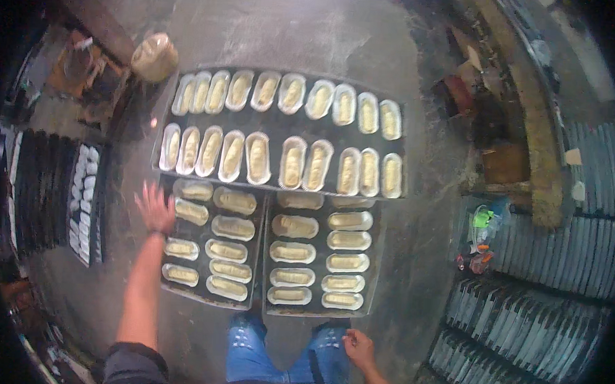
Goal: The person flattens dough pieces, adds a dark filling, rolls them into logs, and places them into paper liners on a tray. They repeat this process continuously while coworkers work nearby.
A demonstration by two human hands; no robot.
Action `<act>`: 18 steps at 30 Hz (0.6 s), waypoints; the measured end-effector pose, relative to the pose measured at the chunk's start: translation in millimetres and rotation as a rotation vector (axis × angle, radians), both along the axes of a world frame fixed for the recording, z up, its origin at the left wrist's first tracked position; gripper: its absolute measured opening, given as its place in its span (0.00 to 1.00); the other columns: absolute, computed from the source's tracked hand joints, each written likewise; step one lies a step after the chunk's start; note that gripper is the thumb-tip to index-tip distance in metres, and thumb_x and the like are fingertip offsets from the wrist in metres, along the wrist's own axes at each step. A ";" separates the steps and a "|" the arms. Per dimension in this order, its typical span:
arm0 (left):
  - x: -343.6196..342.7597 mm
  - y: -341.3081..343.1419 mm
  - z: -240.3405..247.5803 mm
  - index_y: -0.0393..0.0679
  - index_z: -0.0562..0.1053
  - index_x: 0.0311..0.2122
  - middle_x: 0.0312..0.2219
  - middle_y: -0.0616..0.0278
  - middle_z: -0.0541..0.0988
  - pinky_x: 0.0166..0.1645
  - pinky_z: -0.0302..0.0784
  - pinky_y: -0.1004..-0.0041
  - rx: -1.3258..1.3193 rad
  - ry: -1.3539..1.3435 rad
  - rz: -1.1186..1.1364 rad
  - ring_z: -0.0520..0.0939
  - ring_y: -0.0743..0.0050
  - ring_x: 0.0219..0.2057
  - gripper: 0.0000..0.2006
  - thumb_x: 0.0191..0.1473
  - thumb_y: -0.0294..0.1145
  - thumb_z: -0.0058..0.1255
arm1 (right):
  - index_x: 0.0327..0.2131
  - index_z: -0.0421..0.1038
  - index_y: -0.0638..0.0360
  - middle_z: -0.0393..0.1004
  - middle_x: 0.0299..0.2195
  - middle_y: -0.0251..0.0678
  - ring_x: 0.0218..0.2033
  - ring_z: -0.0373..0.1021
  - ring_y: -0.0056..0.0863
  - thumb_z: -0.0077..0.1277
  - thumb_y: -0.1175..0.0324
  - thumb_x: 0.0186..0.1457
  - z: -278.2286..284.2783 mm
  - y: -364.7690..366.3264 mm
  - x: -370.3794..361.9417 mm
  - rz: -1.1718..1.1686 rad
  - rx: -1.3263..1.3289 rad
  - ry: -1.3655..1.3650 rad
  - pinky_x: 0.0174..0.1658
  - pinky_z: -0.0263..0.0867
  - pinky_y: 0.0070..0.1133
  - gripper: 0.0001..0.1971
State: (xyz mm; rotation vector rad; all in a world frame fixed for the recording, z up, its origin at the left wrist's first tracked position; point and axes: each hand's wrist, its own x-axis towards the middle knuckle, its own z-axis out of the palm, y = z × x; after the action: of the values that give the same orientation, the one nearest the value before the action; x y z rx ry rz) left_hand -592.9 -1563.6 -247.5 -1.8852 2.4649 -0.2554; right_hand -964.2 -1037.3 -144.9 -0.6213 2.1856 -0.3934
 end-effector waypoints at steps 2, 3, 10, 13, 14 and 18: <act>16.4 98.7 -1.0 0.40 0.71 0.52 0.59 0.56 0.66 0.67 0.42 0.40 0.001 0.130 0.068 0.54 0.53 0.67 0.24 0.55 0.45 0.49 | 0.41 0.77 0.59 0.80 0.34 0.41 0.32 0.76 0.32 0.58 0.62 0.51 12.4 5.3 -16.0 -0.024 -0.039 -0.056 0.39 0.71 0.27 0.15; 22.7 158.0 1.8 0.40 0.71 0.52 0.59 0.54 0.66 0.66 0.46 0.40 0.076 0.106 0.187 0.56 0.52 0.66 0.25 0.52 0.43 0.53 | 0.41 0.77 0.58 0.80 0.34 0.41 0.33 0.76 0.33 0.58 0.62 0.51 18.2 8.3 -28.0 -0.018 -0.036 -0.066 0.39 0.71 0.27 0.15; -31.3 625.0 96.4 0.38 0.77 0.36 0.35 0.44 0.79 0.46 0.73 0.53 0.603 0.236 1.083 0.79 0.45 0.39 0.14 0.50 0.39 0.53 | 0.41 0.77 0.61 0.80 0.33 0.42 0.35 0.77 0.32 0.60 0.63 0.49 36.2 44.6 -194.1 0.179 -0.205 0.084 0.41 0.71 0.27 0.17; -76.3 680.8 113.9 0.38 0.80 0.34 0.33 0.45 0.81 0.46 0.75 0.53 0.622 0.292 1.322 0.82 0.45 0.38 0.17 0.53 0.44 0.51 | 0.40 0.77 0.61 0.79 0.37 0.47 0.37 0.76 0.42 0.56 0.60 0.50 21.4 60.6 -287.7 0.213 -0.027 0.120 0.42 0.71 0.31 0.17; -92.4 676.8 114.4 0.38 0.80 0.32 0.32 0.46 0.81 0.46 0.75 0.54 0.561 0.359 1.419 0.81 0.44 0.39 0.17 0.55 0.44 0.50 | 0.39 0.78 0.60 0.79 0.37 0.47 0.38 0.76 0.45 0.54 0.60 0.51 13.3 61.8 -316.5 0.296 0.085 0.183 0.43 0.71 0.33 0.16; -157.6 614.6 125.1 0.44 0.78 0.43 0.39 0.54 0.82 0.49 0.73 0.64 0.320 1.028 1.297 0.81 0.58 0.43 0.19 0.56 0.48 0.50 | 0.36 0.80 0.55 0.80 0.34 0.45 0.38 0.76 0.46 0.52 0.64 0.47 -25.5 33.7 -399.5 0.857 0.250 0.386 0.44 0.71 0.36 0.13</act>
State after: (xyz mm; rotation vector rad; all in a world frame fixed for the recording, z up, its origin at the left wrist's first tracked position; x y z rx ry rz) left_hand -750.5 -949.0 -122.5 -3.2763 0.7230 1.2527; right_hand -1363.7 -1003.6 -170.4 -1.4779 2.0209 0.4775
